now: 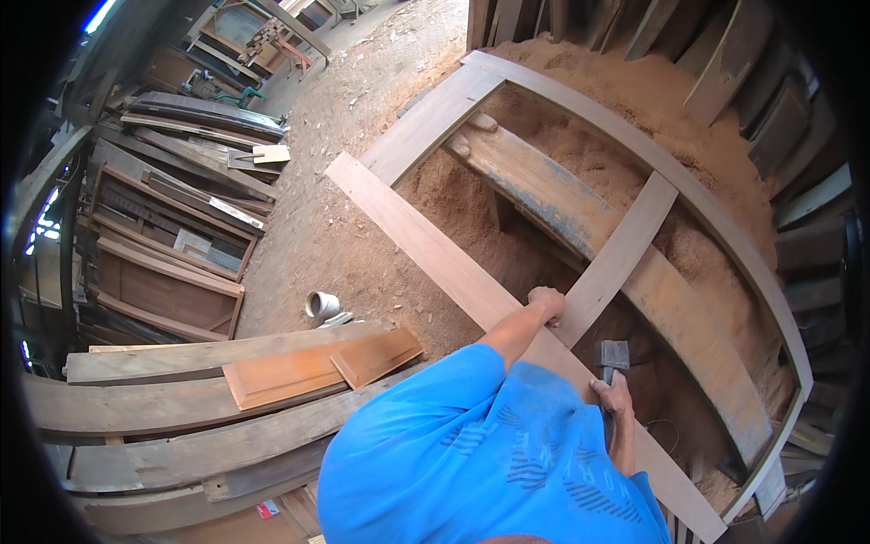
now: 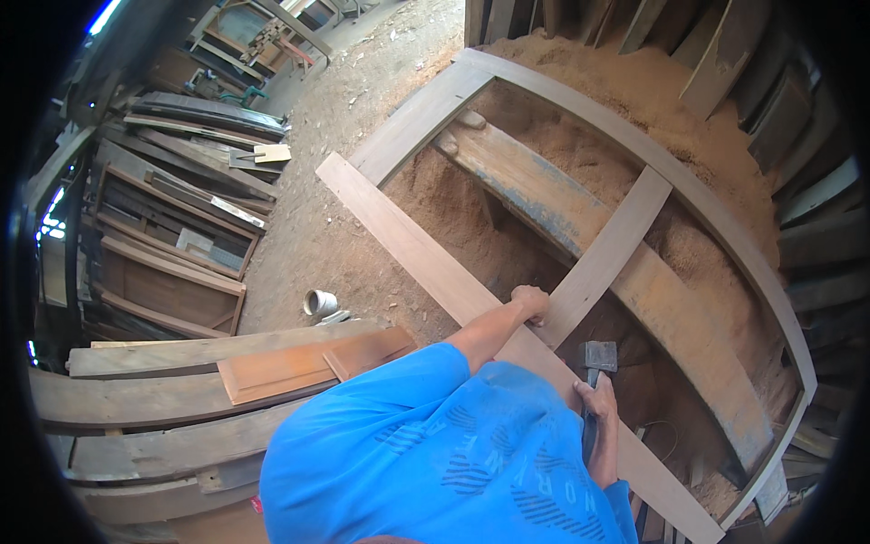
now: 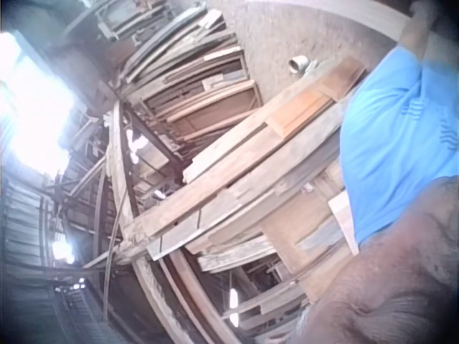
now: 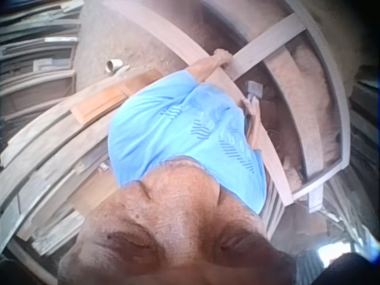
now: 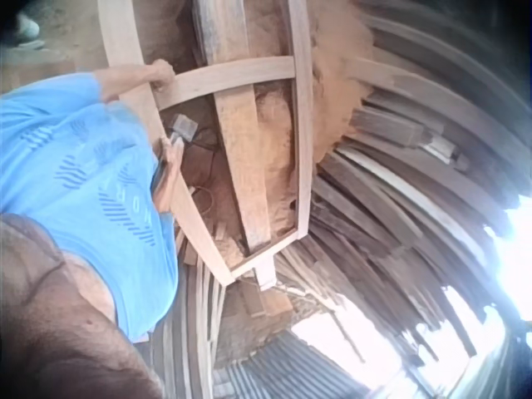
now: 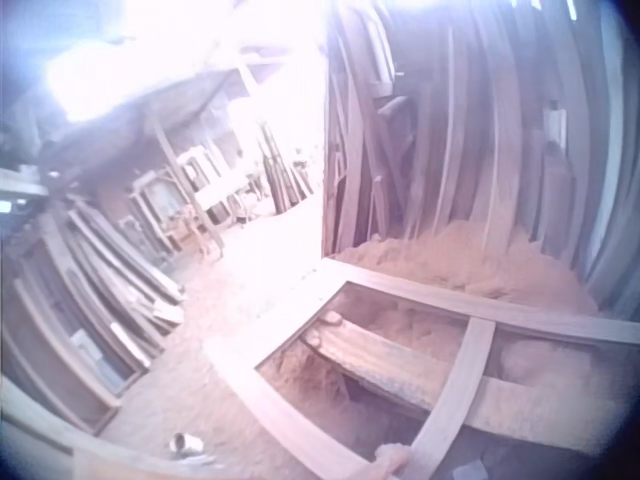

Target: The person assembles a wooden frame by hammering nails into joints, marking and cutting planks with a circular saw, and smoothing edges with a hand file. The person handles planks, a hammer, a circular saw, and a file to join and finish the frame components.

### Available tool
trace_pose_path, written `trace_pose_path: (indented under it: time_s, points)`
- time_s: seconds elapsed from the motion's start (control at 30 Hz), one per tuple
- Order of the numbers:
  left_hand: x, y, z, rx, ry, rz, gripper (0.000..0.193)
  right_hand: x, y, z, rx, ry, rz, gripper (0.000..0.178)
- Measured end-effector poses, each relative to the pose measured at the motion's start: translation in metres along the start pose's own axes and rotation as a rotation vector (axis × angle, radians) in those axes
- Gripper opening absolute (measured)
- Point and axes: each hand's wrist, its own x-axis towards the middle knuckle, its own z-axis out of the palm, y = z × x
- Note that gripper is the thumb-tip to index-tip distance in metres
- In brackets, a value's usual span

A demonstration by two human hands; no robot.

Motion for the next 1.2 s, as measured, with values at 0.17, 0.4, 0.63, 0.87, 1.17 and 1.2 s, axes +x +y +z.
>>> trace_pose_path:
  time_s: [0.17,0.4,0.63,0.87,1.17,1.2]
  points:
    - [0.028,-0.006,0.003,-0.031,0.036,-0.037,0.047,0.013,-0.004,-0.015,0.031,0.009,0.020,0.052]
    - [0.077,-0.040,-0.004,0.006,-0.144,0.251,0.062,0.049,0.011,-0.027,-0.069,-0.084,0.039,0.067]
    - [0.026,0.014,-0.055,0.117,0.160,0.110,0.084,0.053,0.017,-0.040,0.031,-0.008,0.171,0.070]
    - [0.005,0.015,-0.061,0.097,0.358,0.210,0.066,0.069,-0.003,-0.053,0.085,0.001,0.220,0.069]
    - [0.029,0.006,-0.053,0.149,0.380,0.376,0.061,0.046,-0.005,-0.043,-0.046,0.387,0.362,0.063]
    - [0.028,0.008,-0.054,0.157,0.355,0.373,0.062,0.038,-0.003,-0.035,-0.025,0.468,0.370,0.061]
